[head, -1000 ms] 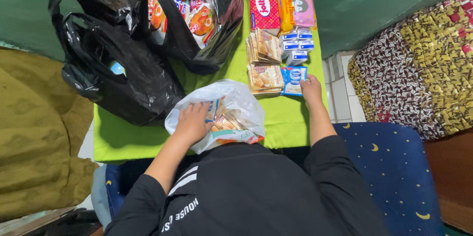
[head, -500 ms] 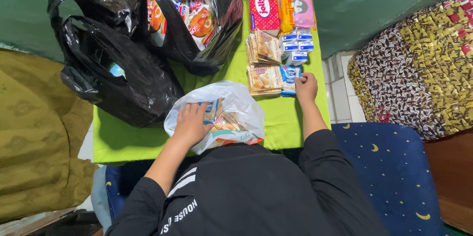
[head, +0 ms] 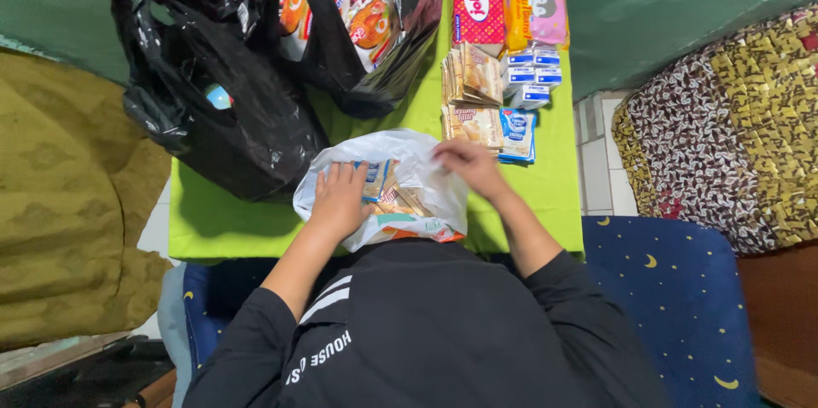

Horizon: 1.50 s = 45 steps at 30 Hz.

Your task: The person unloads grocery items from a white plastic bag by hand, placing snack packs and milk cartons onto a green table next to other bags and stacked items.

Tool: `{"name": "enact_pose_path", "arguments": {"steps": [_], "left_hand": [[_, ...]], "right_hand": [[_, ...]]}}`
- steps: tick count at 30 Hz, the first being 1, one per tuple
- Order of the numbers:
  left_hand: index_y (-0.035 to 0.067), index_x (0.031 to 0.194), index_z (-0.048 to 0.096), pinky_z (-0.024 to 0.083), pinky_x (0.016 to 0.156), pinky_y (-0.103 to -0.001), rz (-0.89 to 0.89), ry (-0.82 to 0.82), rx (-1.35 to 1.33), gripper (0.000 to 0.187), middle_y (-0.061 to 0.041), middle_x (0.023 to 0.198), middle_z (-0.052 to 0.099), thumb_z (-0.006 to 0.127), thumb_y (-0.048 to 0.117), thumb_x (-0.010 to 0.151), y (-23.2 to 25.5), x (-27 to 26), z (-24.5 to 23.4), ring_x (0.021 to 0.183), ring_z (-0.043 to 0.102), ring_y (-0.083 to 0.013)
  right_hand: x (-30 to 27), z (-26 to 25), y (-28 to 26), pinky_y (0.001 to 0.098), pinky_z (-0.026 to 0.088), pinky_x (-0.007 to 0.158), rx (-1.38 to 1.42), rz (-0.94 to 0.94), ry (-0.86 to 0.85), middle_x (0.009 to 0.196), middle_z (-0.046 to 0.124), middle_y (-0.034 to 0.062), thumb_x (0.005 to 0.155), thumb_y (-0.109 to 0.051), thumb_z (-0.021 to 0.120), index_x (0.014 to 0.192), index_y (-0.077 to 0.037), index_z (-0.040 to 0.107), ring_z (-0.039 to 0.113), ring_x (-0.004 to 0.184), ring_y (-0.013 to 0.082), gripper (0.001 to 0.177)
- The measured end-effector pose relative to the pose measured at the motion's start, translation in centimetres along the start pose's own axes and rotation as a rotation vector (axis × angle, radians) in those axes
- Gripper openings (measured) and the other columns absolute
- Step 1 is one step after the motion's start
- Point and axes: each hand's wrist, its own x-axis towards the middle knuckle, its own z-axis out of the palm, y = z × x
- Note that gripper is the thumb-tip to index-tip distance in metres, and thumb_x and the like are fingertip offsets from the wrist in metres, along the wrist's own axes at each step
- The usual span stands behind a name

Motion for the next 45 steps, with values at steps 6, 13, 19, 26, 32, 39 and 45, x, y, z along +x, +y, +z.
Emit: {"name": "enact_pose_path", "arguments": {"steps": [6, 13, 19, 26, 32, 39, 45], "left_hand": [[0.013, 0.152, 0.04, 0.026, 0.118, -0.062, 0.048, 0.0, 0.001, 0.099, -0.014, 0.143, 0.046, 0.089, 0.023, 0.067, -0.2, -0.8, -0.3, 0.144, 0.033, -0.038], [0.014, 0.151, 0.038, 0.025, 0.116, -0.064, 0.06, -0.035, -0.026, 0.103, -0.015, 0.147, 0.042, 0.092, 0.024, 0.064, -0.3, -1.4, -0.3, 0.146, 0.029, -0.0411], [0.015, 0.151, 0.038, 0.023, 0.118, -0.062, 0.061, -0.038, -0.047, 0.103, -0.018, 0.152, 0.038, 0.092, 0.026, 0.064, -0.4, -1.2, -0.1, 0.147, 0.027, -0.0417], [0.014, 0.151, 0.038, 0.023, 0.118, -0.061, 0.055, -0.049, -0.069, 0.096, -0.019, 0.157, 0.032, 0.088, 0.03, 0.071, -0.8, -0.5, 1.1, 0.147, 0.025, -0.0443], [0.006, 0.148, 0.042, 0.034, 0.114, -0.054, 0.083, 0.084, -0.242, 0.068, -0.026, 0.151, 0.044, 0.071, 0.027, 0.09, -2.5, 0.3, 3.4, 0.138, 0.04, -0.0473], [-0.003, 0.131, 0.052, 0.046, 0.107, -0.047, -0.071, 0.23, -0.581, 0.043, -0.028, 0.133, 0.057, 0.055, 0.029, 0.104, -3.2, 0.7, 3.5, 0.126, 0.056, -0.0444], [0.003, 0.109, 0.043, 0.061, 0.096, -0.05, -0.365, -0.396, -2.104, 0.035, -0.017, 0.113, 0.059, 0.05, 0.037, 0.105, -0.9, 0.2, -0.4, 0.108, 0.073, -0.0374]], "right_hand": [[0.5, 10.6, -1.9, 0.0417, 0.053, 0.102, -0.631, -0.232, -0.517, 0.122, 0.072, 0.0133, 0.086, -0.01, 0.072, 0.111, -0.011, 0.077, 0.064, 0.116, 0.0304, 0.026], [0.4, 13.4, 0.2, 0.0516, 0.043, 0.105, -1.067, -0.091, -0.67, 0.16, 0.033, 0.0121, 0.084, -0.017, 0.071, 0.121, -0.021, 0.07, 0.036, 0.142, 0.0371, 0.038], [0.0, 14.0, 2.8, 0.048, 0.048, 0.103, -1.14, -0.208, -0.609, 0.154, 0.042, 0.0127, 0.084, -0.011, 0.065, 0.14, -0.001, 0.052, 0.047, 0.13, 0.0382, 0.058], [-0.1, 12.9, 2.6, 0.0435, 0.053, 0.097, -0.969, -0.267, -0.462, 0.146, 0.048, 0.0201, 0.084, -0.007, 0.065, 0.14, 0.007, 0.05, 0.058, 0.122, 0.037, 0.059], [-0.1, 12.1, -0.3, 0.0444, 0.054, 0.097, -0.745, -0.365, -0.127, 0.138, 0.058, 0.0189, 0.08, -0.002, 0.069, 0.131, -0.001, 0.059, 0.063, 0.119, 0.0386, 0.052], [-2.1, 9.6, -8.5, 0.0411, 0.053, 0.103, -0.527, -0.357, -0.036, 0.132, 0.065, 0.0148, 0.086, -0.002, 0.075, 0.129, -0.008, 0.067, 0.063, 0.125, 0.0364, 0.045], [-4.9, 6.1, -14.9, 0.0395, 0.053, 0.103, -0.474, -0.515, -0.188, 0.136, 0.063, 0.0177, 0.084, 0.002, 0.073, 0.133, -0.004, 0.063, 0.063, 0.125, 0.0349, 0.051]]}}
